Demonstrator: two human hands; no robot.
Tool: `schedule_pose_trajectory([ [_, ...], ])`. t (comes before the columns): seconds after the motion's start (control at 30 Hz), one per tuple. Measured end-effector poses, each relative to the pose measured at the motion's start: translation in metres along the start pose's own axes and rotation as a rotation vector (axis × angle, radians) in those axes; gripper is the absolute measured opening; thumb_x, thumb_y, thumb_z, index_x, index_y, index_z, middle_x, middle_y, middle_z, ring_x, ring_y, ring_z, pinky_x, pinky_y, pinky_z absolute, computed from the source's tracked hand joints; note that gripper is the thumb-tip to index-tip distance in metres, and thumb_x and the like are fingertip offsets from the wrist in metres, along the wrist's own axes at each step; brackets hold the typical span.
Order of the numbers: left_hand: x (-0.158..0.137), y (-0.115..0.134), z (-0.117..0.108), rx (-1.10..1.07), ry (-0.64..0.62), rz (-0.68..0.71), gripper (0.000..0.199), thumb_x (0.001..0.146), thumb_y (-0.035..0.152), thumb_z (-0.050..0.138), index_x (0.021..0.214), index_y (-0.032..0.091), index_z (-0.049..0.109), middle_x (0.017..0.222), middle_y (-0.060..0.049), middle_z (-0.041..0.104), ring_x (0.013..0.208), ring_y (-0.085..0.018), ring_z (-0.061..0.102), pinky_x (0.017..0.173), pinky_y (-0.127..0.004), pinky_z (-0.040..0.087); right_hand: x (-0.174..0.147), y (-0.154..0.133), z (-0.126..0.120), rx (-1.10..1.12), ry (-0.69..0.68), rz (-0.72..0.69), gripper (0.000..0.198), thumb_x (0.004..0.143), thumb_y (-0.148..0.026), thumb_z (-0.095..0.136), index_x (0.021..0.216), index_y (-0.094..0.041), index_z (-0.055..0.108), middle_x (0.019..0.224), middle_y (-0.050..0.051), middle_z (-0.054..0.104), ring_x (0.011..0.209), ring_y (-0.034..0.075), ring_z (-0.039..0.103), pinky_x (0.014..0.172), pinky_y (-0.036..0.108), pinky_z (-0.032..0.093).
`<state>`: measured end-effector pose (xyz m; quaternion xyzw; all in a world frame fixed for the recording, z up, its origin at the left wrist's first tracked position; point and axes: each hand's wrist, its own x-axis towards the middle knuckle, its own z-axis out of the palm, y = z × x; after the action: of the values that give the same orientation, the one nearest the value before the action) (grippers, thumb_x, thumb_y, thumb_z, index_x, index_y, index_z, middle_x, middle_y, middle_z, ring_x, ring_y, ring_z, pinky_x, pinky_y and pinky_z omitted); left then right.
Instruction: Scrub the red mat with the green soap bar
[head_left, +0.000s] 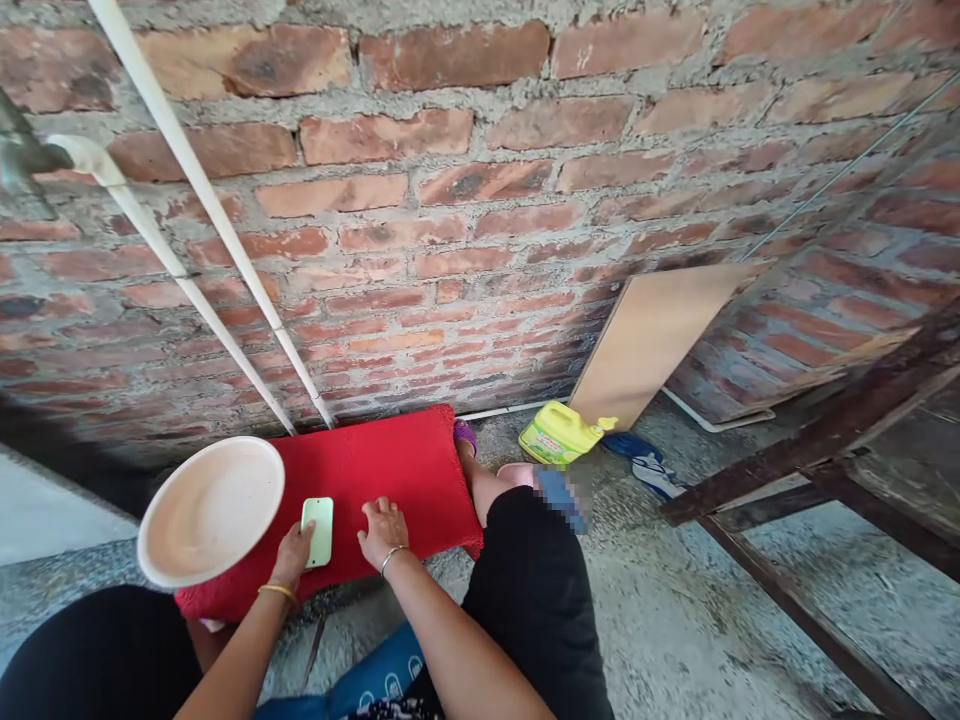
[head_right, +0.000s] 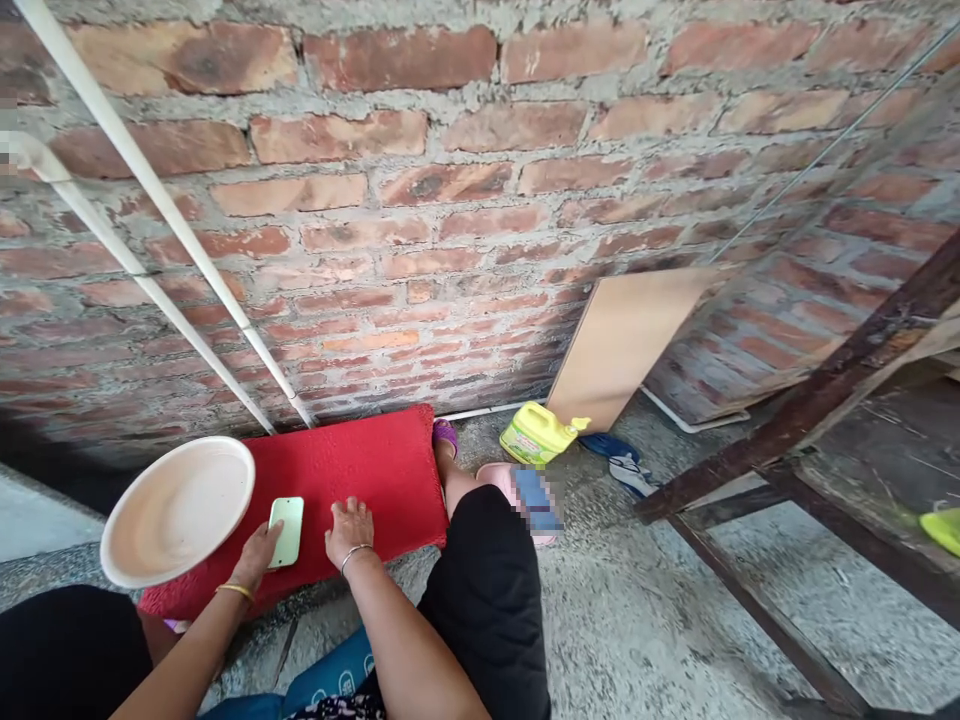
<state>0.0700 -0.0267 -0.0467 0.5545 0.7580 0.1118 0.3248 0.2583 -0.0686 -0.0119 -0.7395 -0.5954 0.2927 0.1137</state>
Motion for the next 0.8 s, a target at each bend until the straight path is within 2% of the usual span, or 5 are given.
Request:
schedule_pose_trajectory([
  [0.1, 0.003, -0.011, -0.004, 0.213, 0.026, 0.021, 0.036, 0.09, 0.033, 0.042, 0.11, 0.01, 0.062, 0.084, -0.012, 0.067, 0.085, -0.024, 0.067, 0.077, -0.035, 0.051, 0.005, 0.005, -0.015, -0.108, -0.057, 0.135, 0.045, 0.079, -0.028, 0.061, 0.123, -0.024, 0.058, 0.133, 0.013, 0.052, 0.123, 0.029, 0.048, 0.098, 0.041, 0.039],
  [0.27, -0.02, -0.011, 0.009, 0.461, 0.205, 0.136, 0.069, 0.089, 0.051, 0.043, 0.145, 0.011, 0.035, 0.107, -0.019, 0.059, 0.097, -0.03, 0.062, 0.081, -0.042, 0.048, 0.007, 0.001, -0.019, -0.155, -0.123, 0.169, 0.047, 0.08, -0.024, 0.058, 0.126, -0.022, 0.058, 0.14, 0.015, 0.047, 0.127, 0.029, 0.045, 0.099, 0.041, 0.039],
  [0.47, -0.046, 0.005, 0.026, 0.625, 0.185, 0.155, 0.063, 0.088, 0.046, 0.047, 0.146, 0.022, 0.037, 0.118, -0.019, 0.05, 0.103, -0.03, 0.055, 0.078, -0.039, 0.047, 0.004, 0.004, -0.019, -0.212, -0.105, 0.118, 0.038, 0.085, -0.02, 0.05, 0.121, -0.023, 0.061, 0.136, 0.013, 0.05, 0.123, 0.027, 0.047, 0.096, 0.039, 0.039],
  [0.7, -0.032, 0.003, -0.002, 0.609, 0.318, 0.012, 0.053, 0.093, 0.038, 0.041, 0.143, 0.02, 0.044, 0.103, -0.015, 0.055, 0.092, -0.026, 0.056, 0.078, -0.037, 0.046, 0.008, 0.013, -0.023, -0.171, -0.014, 0.145, 0.028, 0.085, -0.026, 0.054, 0.111, -0.024, 0.064, 0.121, 0.011, 0.056, 0.113, 0.024, 0.053, 0.087, 0.033, 0.041],
  [0.8, -0.033, 0.001, 0.003, 0.603, 0.337, -0.022, 0.054, 0.093, 0.042, 0.041, 0.142, 0.021, 0.045, 0.103, -0.016, 0.054, 0.09, -0.026, 0.055, 0.073, -0.036, 0.047, 0.011, 0.022, -0.026, -0.113, 0.049, 0.223, 0.026, 0.087, -0.028, 0.053, 0.11, -0.022, 0.064, 0.115, 0.011, 0.058, 0.106, 0.022, 0.057, 0.087, 0.031, 0.041],
])
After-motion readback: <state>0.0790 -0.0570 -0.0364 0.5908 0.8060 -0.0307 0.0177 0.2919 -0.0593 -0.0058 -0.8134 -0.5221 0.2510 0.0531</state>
